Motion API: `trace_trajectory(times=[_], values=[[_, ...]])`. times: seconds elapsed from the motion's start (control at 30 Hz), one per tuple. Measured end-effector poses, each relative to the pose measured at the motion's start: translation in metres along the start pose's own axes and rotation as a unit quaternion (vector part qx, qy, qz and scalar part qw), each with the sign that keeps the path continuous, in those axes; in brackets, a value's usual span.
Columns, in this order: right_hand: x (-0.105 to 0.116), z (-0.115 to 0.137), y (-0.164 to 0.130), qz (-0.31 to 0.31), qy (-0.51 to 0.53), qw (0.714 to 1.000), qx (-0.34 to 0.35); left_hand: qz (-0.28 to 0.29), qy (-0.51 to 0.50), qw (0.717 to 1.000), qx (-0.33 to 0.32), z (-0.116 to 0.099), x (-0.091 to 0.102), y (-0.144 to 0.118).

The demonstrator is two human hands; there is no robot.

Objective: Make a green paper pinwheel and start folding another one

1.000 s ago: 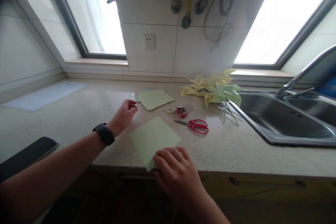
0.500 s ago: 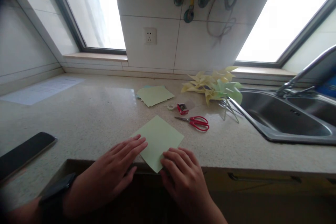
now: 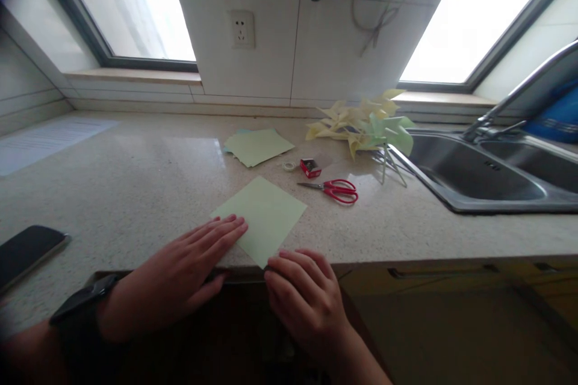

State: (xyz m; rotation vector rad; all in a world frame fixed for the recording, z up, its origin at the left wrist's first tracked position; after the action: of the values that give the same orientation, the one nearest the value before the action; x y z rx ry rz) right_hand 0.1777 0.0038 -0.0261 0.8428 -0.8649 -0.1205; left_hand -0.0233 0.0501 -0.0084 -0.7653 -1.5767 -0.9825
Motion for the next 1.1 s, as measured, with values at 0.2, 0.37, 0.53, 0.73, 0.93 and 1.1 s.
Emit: trace_trajectory(times=[0.2, 0.37, 0.53, 0.73, 0.93, 1.1], values=[[-0.005, -0.004, -0.013, -0.003, -0.014, 1.0, 0.008, -0.013, -0.001, 1.0, -0.001, 0.0, 0.0, -0.001], [-0.008, -0.004, -0.017, -0.004, -0.031, 0.999, 0.017, -0.006, 0.016, 1.0, -0.001, 0.0, -0.001, 0.001], [-0.01, -0.002, -0.021, 0.004, -0.048, 0.999, 0.018, -0.002, 0.013, 1.0, -0.004, 0.0, -0.002, 0.0], [-0.01, -0.002, -0.022, -0.003, -0.061, 0.998, 0.034, -0.001, -0.006, 1.0, -0.007, 0.002, -0.002, 0.0], [-0.014, -0.004, -0.023, 0.009, -0.071, 0.997, 0.035, -0.001, -0.008, 1.0, -0.009, 0.001, -0.002, 0.0], [-0.015, -0.005, -0.025, 0.011, -0.07, 0.997, 0.033, 0.004, -0.008, 1.0, -0.008, 0.001, -0.001, 0.0]])
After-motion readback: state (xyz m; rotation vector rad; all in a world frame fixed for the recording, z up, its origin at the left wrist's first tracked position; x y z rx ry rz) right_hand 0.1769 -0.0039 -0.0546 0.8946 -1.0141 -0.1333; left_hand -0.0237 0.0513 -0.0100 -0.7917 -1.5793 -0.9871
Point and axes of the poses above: each hand's wrist, its own y-axis towards the middle knuckle, its own x-axis out of the back of the hand, z = x × y, the point moved 5 cm from there along y, towards the middle knuckle, and after that the axes turned 15 degrees about -x, right-handed, at the moved point
